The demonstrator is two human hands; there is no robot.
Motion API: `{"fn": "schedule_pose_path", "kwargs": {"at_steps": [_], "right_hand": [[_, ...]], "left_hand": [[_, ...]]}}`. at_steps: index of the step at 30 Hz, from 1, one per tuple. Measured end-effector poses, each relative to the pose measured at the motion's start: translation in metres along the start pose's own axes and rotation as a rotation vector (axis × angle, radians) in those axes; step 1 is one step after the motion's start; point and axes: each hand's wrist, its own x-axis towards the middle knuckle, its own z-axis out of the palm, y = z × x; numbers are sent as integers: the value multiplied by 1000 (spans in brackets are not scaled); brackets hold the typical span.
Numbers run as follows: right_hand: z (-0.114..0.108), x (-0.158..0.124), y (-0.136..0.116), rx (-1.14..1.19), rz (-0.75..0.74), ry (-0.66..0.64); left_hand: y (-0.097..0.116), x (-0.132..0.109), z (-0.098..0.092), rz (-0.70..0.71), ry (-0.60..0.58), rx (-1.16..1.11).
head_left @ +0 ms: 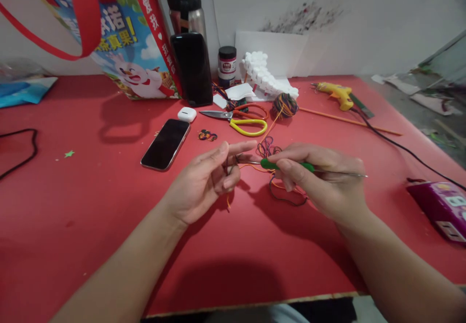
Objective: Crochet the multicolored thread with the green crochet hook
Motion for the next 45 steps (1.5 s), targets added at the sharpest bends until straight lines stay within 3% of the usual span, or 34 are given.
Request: {"fn": "schedule_pose_path", "kwargs": {"at_steps": [4,6,9,12,14,16,19,25,29,36,40,42,45], "right_hand": [[0,-1,0,92,59,51],[-2,3,0,207,74,146],[-8,12,-2,317,15,326],[-9,16,-6,310,-5,351],[-6,12,-8,187,32,242],[-2,6,-9,-16,32,22],[2,2,-8,-101,-85,-244],[-4,6,-3,-182,-191,-372],[-4,6,-2,-216,-217,-387],[3,4,-3,-139,-160,-301],[8,2,-3,-81,-119,-245],[9,1,-2,-11,-40,-170],[6,5,-2,178,124,57]], "left_hand": [[3,1,1,-2,-3,-22],[4,0,1,4,3,4],[6,-2,4,1,-11,13],[7,-5,9,-55,-44,46],[5,-6,13,-93,-66,83],[2,-7,16,-121,-88,128],[-3,-8,19,-165,-127,223],[-4,-10,21,-237,-140,366],[-6,-10,19,-260,-115,439],[-5,-7,16,-199,-82,247],[2,-9,14,-202,-152,134],[5,-10,12,-189,-157,77],[8,-10,11,-157,-176,-27]]}}
